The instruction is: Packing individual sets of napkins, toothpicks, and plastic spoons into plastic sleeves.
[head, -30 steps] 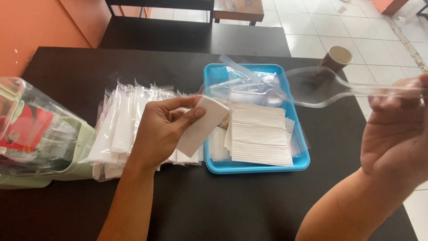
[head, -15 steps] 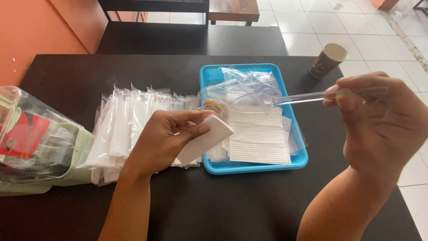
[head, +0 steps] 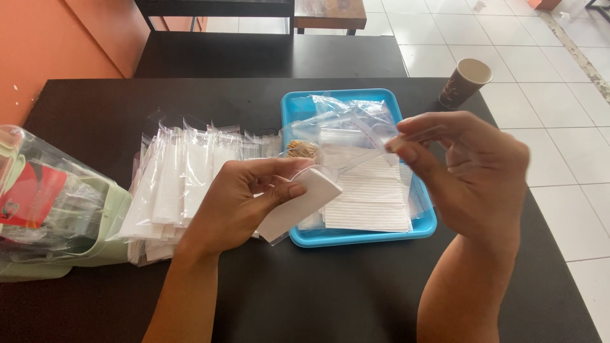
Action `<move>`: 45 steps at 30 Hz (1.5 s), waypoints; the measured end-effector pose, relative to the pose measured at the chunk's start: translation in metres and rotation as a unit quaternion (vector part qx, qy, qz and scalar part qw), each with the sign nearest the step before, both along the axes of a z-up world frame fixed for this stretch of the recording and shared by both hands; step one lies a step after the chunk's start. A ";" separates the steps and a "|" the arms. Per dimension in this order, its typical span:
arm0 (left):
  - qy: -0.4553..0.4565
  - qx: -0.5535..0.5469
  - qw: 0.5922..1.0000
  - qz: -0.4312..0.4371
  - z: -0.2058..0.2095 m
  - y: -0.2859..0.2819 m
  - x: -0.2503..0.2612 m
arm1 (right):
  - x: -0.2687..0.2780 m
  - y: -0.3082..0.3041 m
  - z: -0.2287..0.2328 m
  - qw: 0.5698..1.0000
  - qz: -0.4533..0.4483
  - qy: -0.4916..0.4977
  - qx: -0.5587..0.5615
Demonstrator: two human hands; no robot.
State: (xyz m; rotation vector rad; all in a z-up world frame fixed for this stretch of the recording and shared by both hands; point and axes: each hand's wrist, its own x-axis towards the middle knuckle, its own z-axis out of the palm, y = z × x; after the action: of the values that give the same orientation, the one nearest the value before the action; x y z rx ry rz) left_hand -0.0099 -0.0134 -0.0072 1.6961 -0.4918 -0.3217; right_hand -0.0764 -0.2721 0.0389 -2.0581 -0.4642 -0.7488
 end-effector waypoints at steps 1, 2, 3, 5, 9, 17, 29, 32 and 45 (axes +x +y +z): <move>-0.001 0.000 1.000 0.000 0.000 -0.002 0.000 | 0.001 0.004 0.001 1.000 0.000 -0.001 0.000; 0.009 0.001 1.000 0.003 0.000 -0.003 -0.001 | 0.001 0.008 0.002 0.999 -0.029 0.012 -0.023; 0.020 0.002 1.000 0.007 0.000 -0.005 -0.001 | 0.001 0.012 0.003 0.997 -0.057 0.025 -0.046; 0.014 0.000 1.000 -0.001 -0.005 -0.008 0.001 | 0.004 0.017 0.001 0.996 -0.067 0.030 -0.046; 0.022 0.013 1.000 0.003 -0.008 -0.015 -0.001 | 0.008 0.025 0.000 0.992 -0.109 0.028 -0.060; 0.039 0.000 0.999 0.024 -0.007 -0.018 -0.003 | 0.011 0.037 -0.005 0.989 -0.139 0.022 -0.041; 0.038 -0.067 0.996 0.051 -0.009 -0.017 -0.002 | 0.012 0.046 -0.008 0.995 -0.063 0.055 -0.048; 0.019 -0.076 0.996 0.046 -0.009 -0.016 -0.002 | 0.013 0.046 -0.008 0.994 -0.015 0.101 -0.022; 0.049 -0.075 0.990 0.113 -0.005 -0.014 -0.001 | 0.010 0.044 -0.013 0.996 0.001 0.085 0.034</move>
State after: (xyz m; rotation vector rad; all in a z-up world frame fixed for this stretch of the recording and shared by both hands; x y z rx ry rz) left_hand -0.0109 -0.0270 -0.0126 1.5645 -0.2415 -0.1958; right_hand -0.0665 -0.2278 0.0257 -2.0357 -0.3399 -0.5730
